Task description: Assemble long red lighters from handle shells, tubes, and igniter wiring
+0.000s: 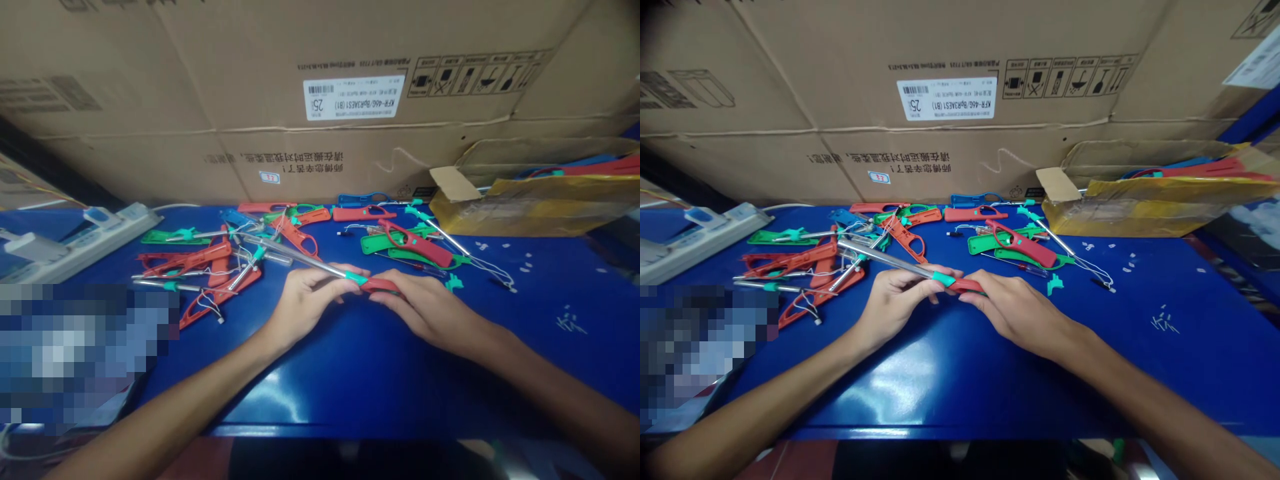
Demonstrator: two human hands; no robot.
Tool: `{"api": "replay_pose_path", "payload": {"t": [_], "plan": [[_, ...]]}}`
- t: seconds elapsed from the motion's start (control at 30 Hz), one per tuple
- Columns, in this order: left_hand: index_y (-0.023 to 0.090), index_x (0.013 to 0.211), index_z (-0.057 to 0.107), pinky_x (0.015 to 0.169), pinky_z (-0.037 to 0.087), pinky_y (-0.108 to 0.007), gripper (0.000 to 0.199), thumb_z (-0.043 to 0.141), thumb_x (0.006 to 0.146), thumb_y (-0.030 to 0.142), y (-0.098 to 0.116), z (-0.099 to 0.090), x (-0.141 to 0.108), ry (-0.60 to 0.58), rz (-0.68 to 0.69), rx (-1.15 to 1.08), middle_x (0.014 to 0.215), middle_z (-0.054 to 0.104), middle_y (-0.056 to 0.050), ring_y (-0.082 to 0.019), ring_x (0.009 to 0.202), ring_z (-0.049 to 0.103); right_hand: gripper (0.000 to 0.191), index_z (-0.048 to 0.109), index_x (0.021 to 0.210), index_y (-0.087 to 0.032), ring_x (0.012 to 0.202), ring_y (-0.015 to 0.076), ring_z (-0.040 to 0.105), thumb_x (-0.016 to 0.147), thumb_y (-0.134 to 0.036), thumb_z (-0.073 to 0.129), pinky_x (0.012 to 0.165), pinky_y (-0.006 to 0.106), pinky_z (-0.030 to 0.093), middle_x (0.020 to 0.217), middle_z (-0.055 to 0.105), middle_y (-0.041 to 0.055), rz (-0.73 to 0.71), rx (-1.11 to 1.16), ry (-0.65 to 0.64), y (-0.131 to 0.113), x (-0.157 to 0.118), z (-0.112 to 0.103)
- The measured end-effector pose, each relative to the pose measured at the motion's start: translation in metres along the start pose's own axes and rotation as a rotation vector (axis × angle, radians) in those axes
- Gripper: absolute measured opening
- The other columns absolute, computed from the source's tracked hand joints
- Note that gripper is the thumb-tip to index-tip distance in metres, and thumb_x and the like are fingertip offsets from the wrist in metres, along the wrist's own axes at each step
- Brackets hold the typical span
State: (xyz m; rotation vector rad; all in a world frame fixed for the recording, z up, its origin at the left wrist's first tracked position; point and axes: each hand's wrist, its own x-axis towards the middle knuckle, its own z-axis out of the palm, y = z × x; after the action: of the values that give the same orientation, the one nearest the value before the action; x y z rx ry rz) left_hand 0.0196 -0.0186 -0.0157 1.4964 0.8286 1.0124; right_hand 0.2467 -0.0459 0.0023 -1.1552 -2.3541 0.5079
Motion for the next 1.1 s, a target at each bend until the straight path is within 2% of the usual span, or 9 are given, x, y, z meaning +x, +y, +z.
{"api": "replay_pose_path", "payload": {"t": [0.17,0.33,0.47,0.53,0.7,0.77,0.87,1.0,1.1], "plan": [[0.019,0.091,0.082,0.071,0.06,-0.025,0.015,0.072,0.092,0.032,0.0,0.0,-0.002,-0.026,0.022,-0.02,0.107,0.079,-0.006,-0.016,0.081,0.072,0.018,0.06,0.113,-0.02,0.097,0.0195,0.074,0.106,-0.029,0.046,0.082,0.032,0.059,0.108,0.077,0.0067,-0.02,0.029,0.005,-0.004,0.001,-0.002],[0.02,0.103,0.079,0.07,0.06,-0.027,0.019,0.073,0.092,0.034,-0.003,0.005,0.004,-0.027,0.062,-0.028,0.116,0.076,-0.008,-0.017,0.086,0.071,0.021,0.061,0.115,-0.02,0.098,0.0214,0.074,0.107,-0.032,0.046,0.079,0.033,0.06,0.111,0.076,0.0079,0.001,-0.052,0.062,-0.001,0.004,0.004],[0.021,0.098,0.079,0.097,0.058,-0.038,0.012,0.078,0.087,0.026,-0.005,0.004,0.01,-0.074,0.236,-0.014,0.116,0.074,-0.008,-0.021,0.106,0.07,0.023,0.06,0.12,-0.02,0.101,0.0221,0.074,0.106,-0.034,0.049,0.081,0.033,0.059,0.116,0.075,0.0084,-0.03,-0.097,0.049,0.001,0.004,0.003],[0.021,0.097,0.079,0.099,0.057,-0.039,0.011,0.079,0.087,0.025,-0.004,0.001,0.012,-0.076,0.261,-0.013,0.116,0.073,-0.008,-0.022,0.111,0.068,0.026,0.059,0.125,-0.022,0.101,0.0216,0.074,0.105,-0.036,0.052,0.082,0.032,0.058,0.117,0.075,0.0067,-0.044,-0.108,0.047,0.004,0.003,0.0],[0.019,0.109,0.076,0.068,0.058,-0.026,0.024,0.072,0.093,0.035,0.003,-0.002,0.01,-0.056,0.114,-0.154,0.135,0.066,-0.012,-0.024,0.107,0.068,0.034,0.064,0.112,-0.019,0.079,0.0248,0.075,0.106,-0.046,0.043,0.064,0.035,0.056,0.094,0.077,0.0054,-0.013,-0.272,0.058,0.009,0.002,-0.004],[0.02,0.122,0.072,0.083,0.059,-0.031,0.033,0.066,0.097,0.041,0.003,0.001,0.007,-0.054,0.07,-0.21,0.141,0.063,-0.011,-0.026,0.119,0.065,0.039,0.063,0.115,-0.016,0.08,0.0263,0.075,0.107,-0.046,0.04,0.062,0.035,0.056,0.097,0.076,0.009,-0.018,-0.35,0.12,0.007,0.003,0.001],[0.023,0.134,0.066,0.113,0.045,-0.042,0.047,0.054,0.102,0.054,-0.004,0.007,0.001,-0.133,-0.006,-0.322,0.143,0.062,-0.01,-0.028,0.134,0.056,0.047,0.053,0.137,-0.013,0.086,0.0268,0.074,0.107,-0.046,0.037,0.06,0.034,0.057,0.108,0.072,0.0137,-0.04,-0.427,0.182,0.0,0.005,0.01],[0.019,0.132,0.066,0.116,0.042,-0.046,0.049,0.055,0.101,0.055,-0.014,0.01,-0.002,-0.179,-0.11,-0.386,0.135,0.066,-0.012,-0.028,0.126,0.061,0.054,0.033,0.156,-0.013,0.092,0.025,0.071,0.108,-0.038,0.035,0.069,0.035,0.06,0.115,0.065,0.0156,-0.091,-0.419,0.176,0.0,0.008,0.014],[0.015,0.124,0.07,0.107,0.049,-0.042,0.047,0.06,0.099,0.054,-0.015,0.009,0.001,-0.144,-0.145,-0.406,0.125,0.071,-0.013,-0.026,0.114,0.067,0.054,0.033,0.156,-0.015,0.104,0.0233,0.068,0.106,-0.03,0.044,0.083,0.034,0.06,0.12,0.061,0.0147,-0.158,-0.297,0.167,0.007,0.008,0.009]]}}
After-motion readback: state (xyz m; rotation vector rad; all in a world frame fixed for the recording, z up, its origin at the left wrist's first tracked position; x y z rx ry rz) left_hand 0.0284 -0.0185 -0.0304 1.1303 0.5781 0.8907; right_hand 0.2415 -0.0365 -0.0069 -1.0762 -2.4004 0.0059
